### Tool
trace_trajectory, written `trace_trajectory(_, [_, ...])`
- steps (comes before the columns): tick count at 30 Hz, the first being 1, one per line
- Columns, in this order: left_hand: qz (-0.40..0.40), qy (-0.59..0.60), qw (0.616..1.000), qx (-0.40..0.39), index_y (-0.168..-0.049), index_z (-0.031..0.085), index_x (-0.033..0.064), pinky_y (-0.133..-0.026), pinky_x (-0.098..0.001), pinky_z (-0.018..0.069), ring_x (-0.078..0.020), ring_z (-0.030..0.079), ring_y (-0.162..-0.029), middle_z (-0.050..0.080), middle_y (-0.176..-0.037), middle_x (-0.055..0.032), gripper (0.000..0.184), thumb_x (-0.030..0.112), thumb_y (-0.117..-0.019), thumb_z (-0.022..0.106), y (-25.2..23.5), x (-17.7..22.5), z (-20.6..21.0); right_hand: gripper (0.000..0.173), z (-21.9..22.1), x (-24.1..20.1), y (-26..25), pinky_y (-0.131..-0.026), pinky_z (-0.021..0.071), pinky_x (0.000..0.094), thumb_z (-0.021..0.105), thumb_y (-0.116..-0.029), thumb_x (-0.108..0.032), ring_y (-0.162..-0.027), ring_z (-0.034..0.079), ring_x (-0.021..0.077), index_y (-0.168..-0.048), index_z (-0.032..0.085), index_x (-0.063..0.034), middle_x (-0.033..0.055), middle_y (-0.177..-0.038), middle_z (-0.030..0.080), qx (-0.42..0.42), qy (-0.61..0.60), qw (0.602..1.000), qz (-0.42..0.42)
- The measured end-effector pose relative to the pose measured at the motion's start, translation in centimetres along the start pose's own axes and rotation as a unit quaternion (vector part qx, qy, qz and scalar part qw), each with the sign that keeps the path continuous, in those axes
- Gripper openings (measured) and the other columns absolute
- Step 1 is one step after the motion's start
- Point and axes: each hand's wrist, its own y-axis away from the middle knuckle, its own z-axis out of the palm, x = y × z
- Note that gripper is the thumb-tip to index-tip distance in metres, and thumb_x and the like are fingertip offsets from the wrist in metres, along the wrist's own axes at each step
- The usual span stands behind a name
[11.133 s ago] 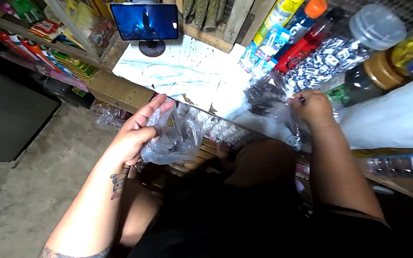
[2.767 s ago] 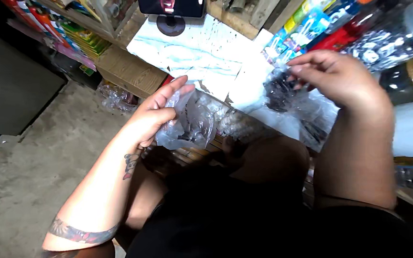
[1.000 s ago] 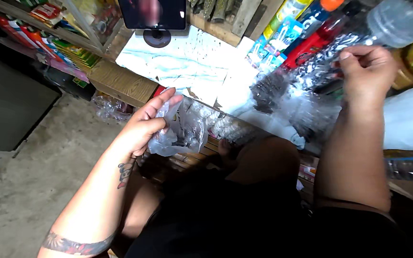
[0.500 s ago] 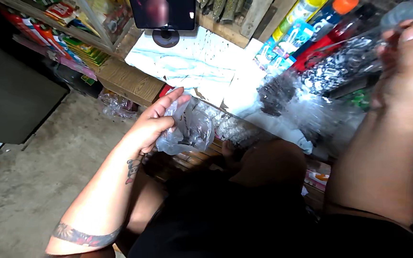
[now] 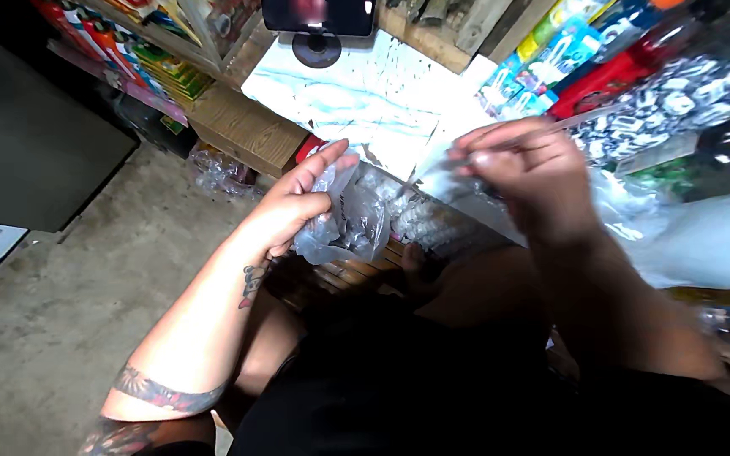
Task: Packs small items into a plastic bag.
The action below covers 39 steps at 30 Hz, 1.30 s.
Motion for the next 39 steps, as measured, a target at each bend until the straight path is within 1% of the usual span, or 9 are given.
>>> trace_trajectory(4, [0.0, -0.004, 1.0, -0.005, -0.16, 0.028, 0.0111, -0.076, -0.0202, 0.0548, -0.0054, 0.065, -0.108, 0.051, -0.154, -0.0003, 0.08, -0.001, -0.0843, 0.049, 0.1, -0.1, -0.2, 0.012, 5.9, 3.9, 0.6, -0.09, 0.06, 0.0285, 0.066, -0.0934, -0.005, -0.104, 0.069, 0.0092, -0.103, 0.07, 0.0006, 0.005, -0.113, 0.072, -0.07, -0.011, 0.996, 0.057])
trace_trajectory(8, [-0.001, -0.012, 1.0, -0.002, -0.161, 0.027, 0.0113, -0.081, -0.0212, 0.056, -0.0057, 0.064, -0.111, 0.051, -0.153, 0.0006, 0.08, -0.001, -0.0841, 0.048, 0.1, 0.2, 0.0, 0.049, 6.8, 6.1, 1.5, -0.1, 0.055, 0.0408, 0.07, -0.097, -0.015, -0.126, 0.062, 0.0279, -0.142, 0.058, -0.0011, 0.0186, -0.148, 0.055, -0.265, 0.188, 0.938, 0.123])
trace_trajectory(10, [0.003, -0.017, 1.0, -0.004, -0.161, 0.026, 0.0109, -0.079, -0.0197, 0.0553, -0.0042, 0.065, -0.108, 0.051, -0.153, 0.0006, 0.081, -0.001, -0.0837, 0.048, 0.2, 0.1, -0.2, 0.057, 5.3, 5.8, 1.5, -0.104, 0.0521, 0.045, 0.068, -0.0978, -0.014, -0.13, 0.059, 0.0321, -0.15, 0.05, -0.0016, 0.021, -0.153, 0.05, -0.308, 0.255, 0.909, 0.119])
trace_trajectory(14, [0.005, -0.028, 1.0, 0.004, -0.16, 0.028, 0.0116, -0.077, -0.0183, 0.0548, -0.0029, 0.064, -0.108, 0.052, -0.152, 0.0022, 0.08, 0.001, -0.0834, 0.049, 0.3, 0.2, -0.5, 0.035, -1.6, 4.3, 1.4, -0.108, 0.0507, 0.0436, 0.053, -0.0979, 0.001, -0.124, 0.064, 0.0274, -0.129, 0.069, -0.003, 0.0163, -0.131, 0.067, -0.233, 0.328, 0.916, 0.011])
trace_trajectory(17, [0.006, -0.026, 1.0, 0.005, -0.16, 0.029, 0.0119, -0.079, -0.0186, 0.0551, -0.0032, 0.064, -0.109, 0.053, -0.151, 0.0023, 0.079, 0.001, -0.0837, 0.048, 0.4, 0.2, -0.4, 0.035, -7.3, 3.0, 2.1, -0.105, 0.0482, 0.0562, 0.048, -0.0967, 0.005, -0.117, 0.066, 0.0364, -0.112, 0.077, -0.0071, 0.0155, -0.117, 0.073, -0.178, 0.457, 0.872, 0.005])
trace_trajectory(22, [0.004, -0.023, 1.0, 0.004, -0.16, 0.027, 0.0112, -0.08, -0.0196, 0.0557, -0.0042, 0.064, -0.111, 0.053, -0.15, 0.0016, 0.08, 0.001, -0.0835, 0.048, 0.4, 0.2, -0.3, 0.037, -10.7, 2.5, 4.9, -0.1, 0.0461, 0.0655, 0.067, -0.0873, 0.008, -0.117, 0.059, 0.0441, -0.113, 0.08, -0.0166, 0.0178, -0.121, 0.068, -0.233, 0.511, 0.816, 0.136])
trace_trajectory(29, [-0.005, -0.023, 1.0, 0.012, -0.16, 0.029, 0.0114, -0.075, -0.019, 0.0547, -0.0038, 0.065, -0.105, 0.052, -0.152, 0.0008, 0.081, -0.001, -0.0817, 0.047, 0.2, 0.0, 0.1, 0.023, -11.1, 4.4, 6.3, -0.095, 0.0498, 0.0638, 0.084, -0.0826, -0.006, -0.112, 0.061, 0.0438, -0.104, 0.079, -0.0144, 0.0173, -0.12, 0.066, -0.256, 0.55, 0.783, 0.137])
trace_trajectory(33, [-0.006, -0.01, 1.0, 0.007, -0.16, 0.028, 0.0099, -0.076, -0.0188, 0.0541, -0.0041, 0.065, -0.105, 0.051, -0.153, -0.0004, 0.08, -0.004, -0.0826, 0.046, 0.3, 0.0, 0.1, 0.011, -11.7, 4.5, 6.5, -0.093, 0.0503, 0.0652, 0.083, -0.0839, -0.006, -0.109, 0.062, 0.0447, -0.093, 0.078, -0.0095, 0.0188, -0.114, 0.068, -0.242, 0.545, 0.796, 0.103])
trace_trajectory(39, [-0.011, -0.019, 0.999, 0.045, -0.158, 0.031, 0.0102, -0.073, -0.0198, 0.0538, -0.0051, 0.065, -0.1, 0.053, -0.15, -0.0019, 0.08, -0.007, -0.0813, 0.043, 0.5, 0.4, 1.2, 0.016, -14.6, 4.2, 6.4, -0.099, 0.0458, 0.0649, 0.071, -0.0924, -0.014, -0.112, 0.062, 0.0461, -0.098, 0.077, -0.0005, 0.0247, -0.116, 0.068, -0.123, 0.452, 0.883, 0.024])
